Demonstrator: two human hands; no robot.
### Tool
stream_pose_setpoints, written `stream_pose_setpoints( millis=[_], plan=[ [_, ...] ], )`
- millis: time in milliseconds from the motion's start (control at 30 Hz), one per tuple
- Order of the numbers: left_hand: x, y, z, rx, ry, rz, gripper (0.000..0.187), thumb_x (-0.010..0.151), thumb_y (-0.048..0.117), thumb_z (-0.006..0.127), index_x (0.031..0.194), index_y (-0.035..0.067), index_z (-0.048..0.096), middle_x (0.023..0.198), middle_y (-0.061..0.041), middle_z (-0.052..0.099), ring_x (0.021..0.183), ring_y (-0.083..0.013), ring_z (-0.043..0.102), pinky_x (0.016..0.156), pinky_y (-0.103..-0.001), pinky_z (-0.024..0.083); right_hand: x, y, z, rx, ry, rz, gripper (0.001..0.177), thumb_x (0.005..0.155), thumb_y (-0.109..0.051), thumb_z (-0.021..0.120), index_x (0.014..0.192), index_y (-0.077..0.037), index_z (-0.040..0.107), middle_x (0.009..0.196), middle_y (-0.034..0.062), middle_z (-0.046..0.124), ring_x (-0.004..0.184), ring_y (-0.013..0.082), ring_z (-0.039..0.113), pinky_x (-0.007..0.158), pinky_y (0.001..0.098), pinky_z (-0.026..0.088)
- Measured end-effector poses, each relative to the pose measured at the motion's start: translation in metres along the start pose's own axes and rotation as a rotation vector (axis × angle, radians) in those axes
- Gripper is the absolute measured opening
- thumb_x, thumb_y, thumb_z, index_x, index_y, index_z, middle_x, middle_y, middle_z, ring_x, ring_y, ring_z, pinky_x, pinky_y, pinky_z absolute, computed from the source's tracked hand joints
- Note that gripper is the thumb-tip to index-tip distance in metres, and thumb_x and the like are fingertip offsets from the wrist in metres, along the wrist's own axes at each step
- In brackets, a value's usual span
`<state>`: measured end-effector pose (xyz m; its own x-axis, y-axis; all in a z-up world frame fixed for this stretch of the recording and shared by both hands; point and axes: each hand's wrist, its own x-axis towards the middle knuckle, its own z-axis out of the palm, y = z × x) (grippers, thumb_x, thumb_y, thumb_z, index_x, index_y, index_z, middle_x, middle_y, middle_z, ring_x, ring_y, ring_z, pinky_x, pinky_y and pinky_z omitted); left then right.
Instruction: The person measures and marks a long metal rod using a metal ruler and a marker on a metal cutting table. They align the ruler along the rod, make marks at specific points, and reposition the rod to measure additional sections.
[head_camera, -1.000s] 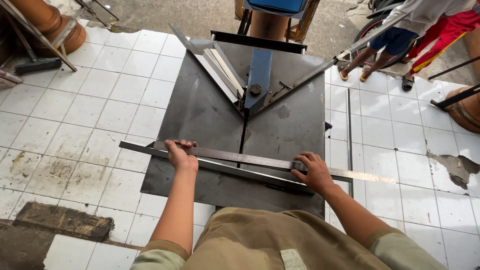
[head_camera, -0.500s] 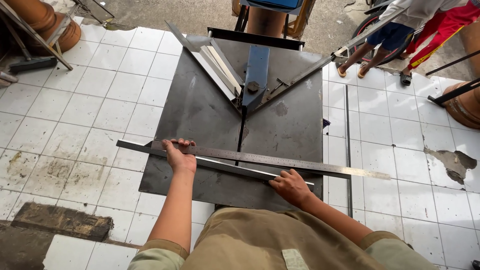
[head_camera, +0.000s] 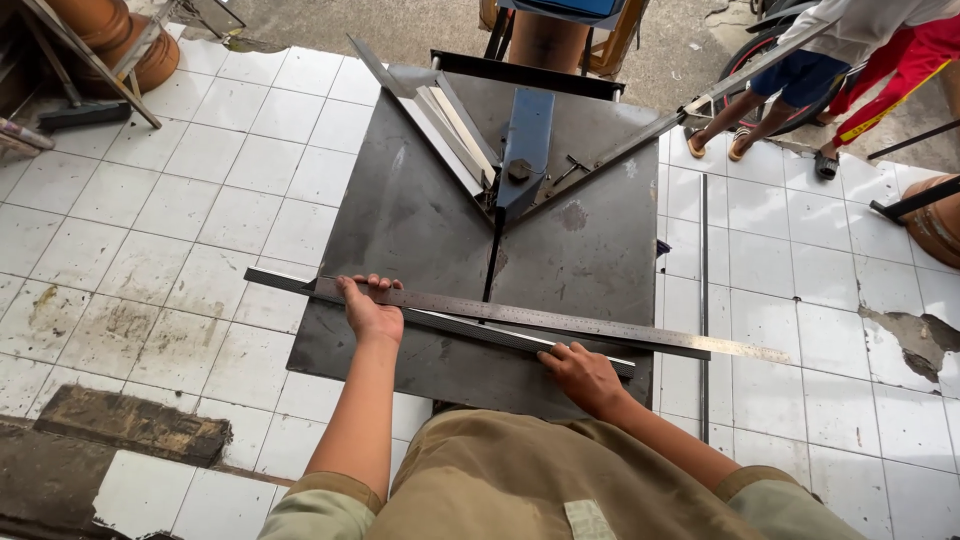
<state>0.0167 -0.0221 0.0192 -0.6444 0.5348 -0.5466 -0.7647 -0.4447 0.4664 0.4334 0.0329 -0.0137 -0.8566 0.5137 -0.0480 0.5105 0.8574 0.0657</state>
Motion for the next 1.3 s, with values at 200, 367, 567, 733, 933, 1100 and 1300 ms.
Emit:
stream_pose_setpoints(
  millis=[200, 367, 567, 733, 933, 1100, 1300],
  plan=[
    [0.008, -0.003, -0.012, -0.001, 0.020, -0.017, 0.040, 0.116, 0.061, 0.045, 0.097, 0.027, 0.056, 0.085, 0.006, 0.056, 0.079, -0.0140, 0.064, 0.093, -0.041, 0.061, -0.001, 0.002, 0.018, -0.124, 0.144, -0.143, 0.030, 0.098, -0.023, 0.072, 0.126, -0.033, 0.074, 0.115, -0.0021, 0.066, 0.094, 0.0241, 0.065, 0.057, 0.0354, 0.061],
    [0.002, -0.003, -0.014, -0.031, 0.026, -0.024, 0.040, 0.116, 0.061, 0.044, 0.098, 0.027, 0.054, 0.086, 0.007, 0.057, 0.079, -0.0137, 0.064, 0.093, -0.042, 0.061, -0.006, -0.001, 0.043, -0.078, 0.154, -0.103, 0.031, 0.100, -0.020, 0.066, 0.128, -0.033, 0.071, 0.112, -0.0030, 0.068, 0.094, 0.0219, 0.068, 0.059, 0.0339, 0.059],
    [0.000, -0.003, -0.017, -0.027, 0.016, -0.027, 0.042, 0.116, 0.062, 0.044, 0.098, 0.027, 0.056, 0.087, 0.007, 0.057, 0.079, -0.0136, 0.064, 0.093, -0.042, 0.061, -0.004, -0.004, 0.027, 0.172, -0.067, 0.119, 0.029, 0.101, -0.016, 0.066, 0.125, -0.032, 0.066, 0.109, -0.0001, 0.069, 0.094, 0.0268, 0.075, 0.071, 0.0394, 0.066],
    [-0.006, -0.001, -0.009, -0.046, -0.006, -0.020, 0.041, 0.116, 0.062, 0.042, 0.098, 0.028, 0.056, 0.086, 0.009, 0.057, 0.080, -0.0123, 0.064, 0.095, -0.041, 0.061, 0.032, 0.007, -0.016, 0.618, 0.018, 0.210, 0.025, 0.087, -0.018, 0.083, 0.109, -0.030, 0.081, 0.112, 0.0064, 0.078, 0.095, 0.0420, 0.079, 0.082, 0.0554, 0.066],
    [-0.014, -0.002, 0.000, -0.040, -0.035, 0.001, 0.042, 0.117, 0.062, 0.040, 0.098, 0.028, 0.056, 0.083, 0.010, 0.051, 0.075, -0.0108, 0.060, 0.088, -0.037, 0.058, 0.073, -0.001, -0.116, 1.668, 0.321, 0.856, 0.059, 0.091, 0.006, 0.056, 0.145, -0.006, 0.076, 0.128, 0.0191, 0.079, 0.118, 0.0320, 0.078, 0.098, 0.0510, 0.067],
    [-0.023, 0.002, 0.013, -0.022, -0.051, 0.037, 0.044, 0.117, 0.065, 0.037, 0.095, 0.030, 0.052, 0.077, 0.010, 0.040, 0.066, -0.0099, 0.051, 0.080, -0.035, 0.054, 0.096, 0.025, -0.075, 1.546, 0.312, 0.834, 0.038, 0.106, -0.028, 0.085, 0.135, -0.005, 0.079, 0.111, 0.0113, 0.078, 0.102, 0.0192, 0.069, 0.092, 0.0434, 0.071],
    [-0.040, 0.007, 0.025, -0.047, -0.055, 0.045, 0.047, 0.115, 0.069, 0.039, 0.094, 0.029, 0.049, 0.075, 0.011, 0.036, 0.065, -0.0085, 0.046, 0.074, -0.032, 0.048, 0.087, 0.030, -0.093, 0.948, -0.108, 0.431, 0.036, 0.117, -0.042, 0.056, 0.138, -0.023, 0.077, 0.121, 0.0144, 0.087, 0.123, 0.0428, 0.078, 0.110, 0.0597, 0.059]
  ],
)
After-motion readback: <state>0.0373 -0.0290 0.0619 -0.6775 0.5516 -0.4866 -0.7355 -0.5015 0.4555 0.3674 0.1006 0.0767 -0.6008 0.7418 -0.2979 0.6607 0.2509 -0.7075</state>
